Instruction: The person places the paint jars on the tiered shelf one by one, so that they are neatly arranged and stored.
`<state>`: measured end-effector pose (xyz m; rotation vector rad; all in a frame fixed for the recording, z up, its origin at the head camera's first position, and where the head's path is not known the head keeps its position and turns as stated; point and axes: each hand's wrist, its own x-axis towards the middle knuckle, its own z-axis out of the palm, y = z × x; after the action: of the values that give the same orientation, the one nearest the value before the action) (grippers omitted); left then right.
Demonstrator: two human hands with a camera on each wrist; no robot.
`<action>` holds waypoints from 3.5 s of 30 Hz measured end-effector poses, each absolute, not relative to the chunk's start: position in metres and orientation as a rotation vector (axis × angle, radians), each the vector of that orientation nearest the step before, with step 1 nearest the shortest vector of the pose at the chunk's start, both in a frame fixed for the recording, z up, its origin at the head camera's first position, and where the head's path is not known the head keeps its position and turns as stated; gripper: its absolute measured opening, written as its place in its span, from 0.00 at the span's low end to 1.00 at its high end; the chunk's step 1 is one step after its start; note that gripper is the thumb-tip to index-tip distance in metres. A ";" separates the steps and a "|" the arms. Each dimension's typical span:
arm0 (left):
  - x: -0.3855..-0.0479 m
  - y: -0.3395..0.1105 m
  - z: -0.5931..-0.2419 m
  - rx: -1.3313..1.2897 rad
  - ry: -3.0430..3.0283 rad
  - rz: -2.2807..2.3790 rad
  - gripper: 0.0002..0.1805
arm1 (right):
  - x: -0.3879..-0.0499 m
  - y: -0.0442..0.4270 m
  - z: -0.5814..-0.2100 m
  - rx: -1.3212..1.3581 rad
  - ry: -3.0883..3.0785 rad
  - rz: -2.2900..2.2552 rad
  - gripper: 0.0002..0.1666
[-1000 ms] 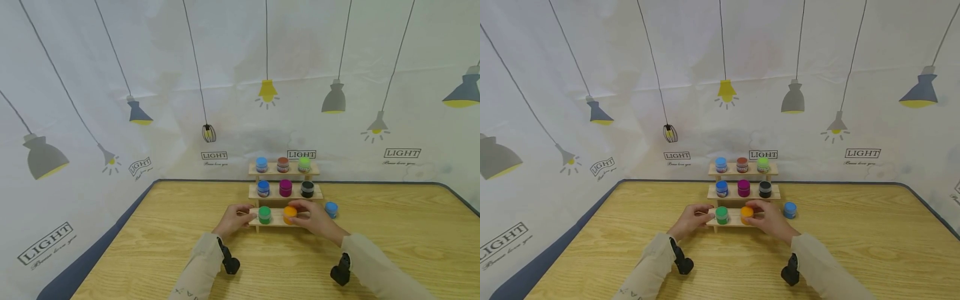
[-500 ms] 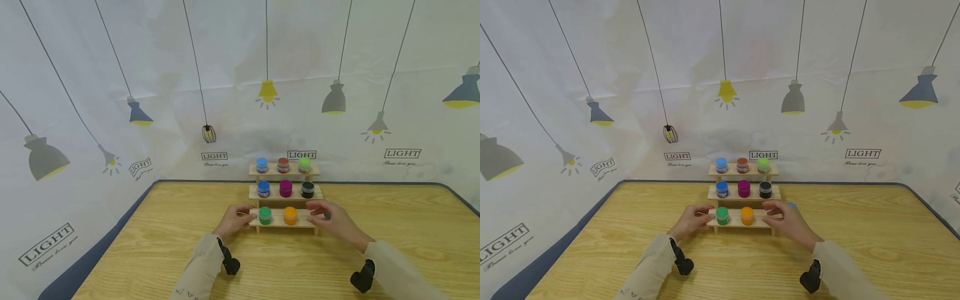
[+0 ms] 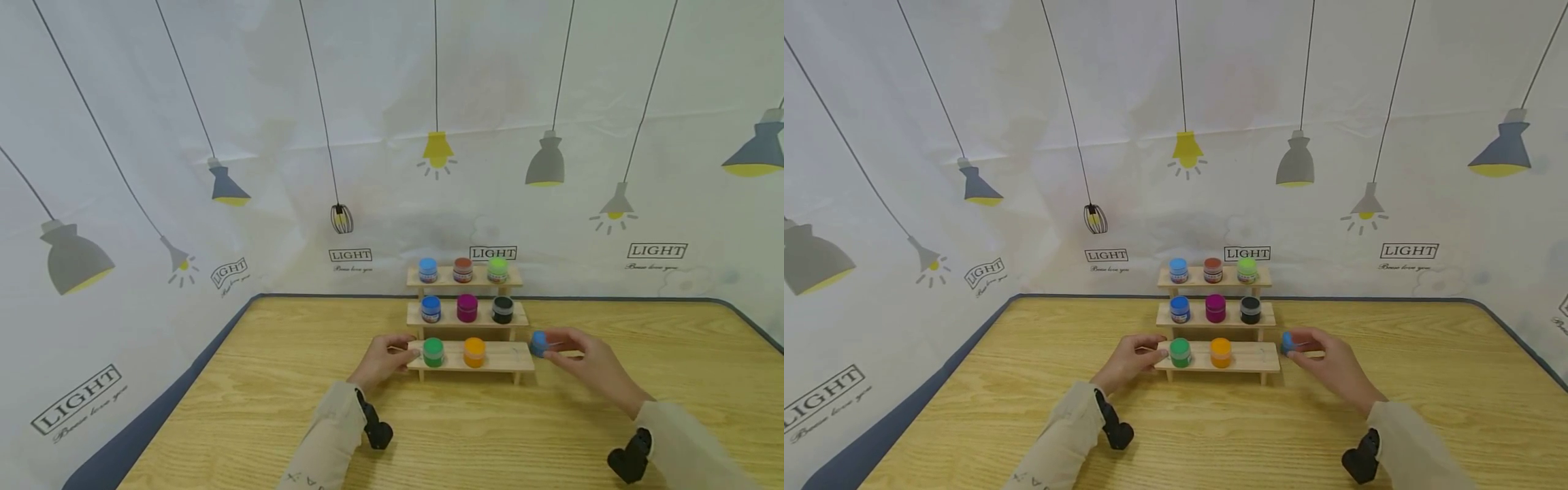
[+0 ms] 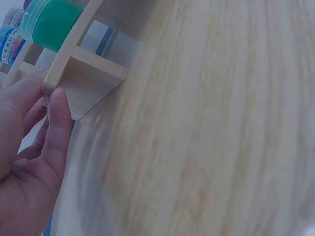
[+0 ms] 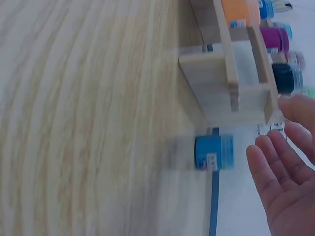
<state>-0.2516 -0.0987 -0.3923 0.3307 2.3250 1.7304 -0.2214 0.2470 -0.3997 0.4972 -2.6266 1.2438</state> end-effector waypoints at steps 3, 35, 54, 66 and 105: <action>-0.253 -0.099 -0.395 0.325 2.325 1.734 0.19 | -0.224 0.254 -0.403 0.471 -2.625 1.178 0.22; -0.270 -0.101 -0.416 0.337 2.310 1.770 0.21 | -0.260 0.253 -0.428 0.305 -2.718 1.317 0.29; -0.254 -0.097 -0.395 0.320 2.336 1.737 0.19 | -0.258 0.250 -0.426 0.322 -2.781 1.288 0.26; -0.253 -0.098 -0.394 0.299 2.323 1.738 0.19 | -0.258 0.258 -0.418 0.358 -2.777 1.289 0.29; -0.253 -0.098 -0.393 0.321 2.307 1.755 0.19 | -0.237 0.227 -0.389 0.615 -2.678 1.224 0.27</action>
<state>-0.2528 -0.0982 -0.3931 0.3214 2.3075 1.7551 -0.2370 0.2267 -0.3895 0.6154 -2.6779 1.2240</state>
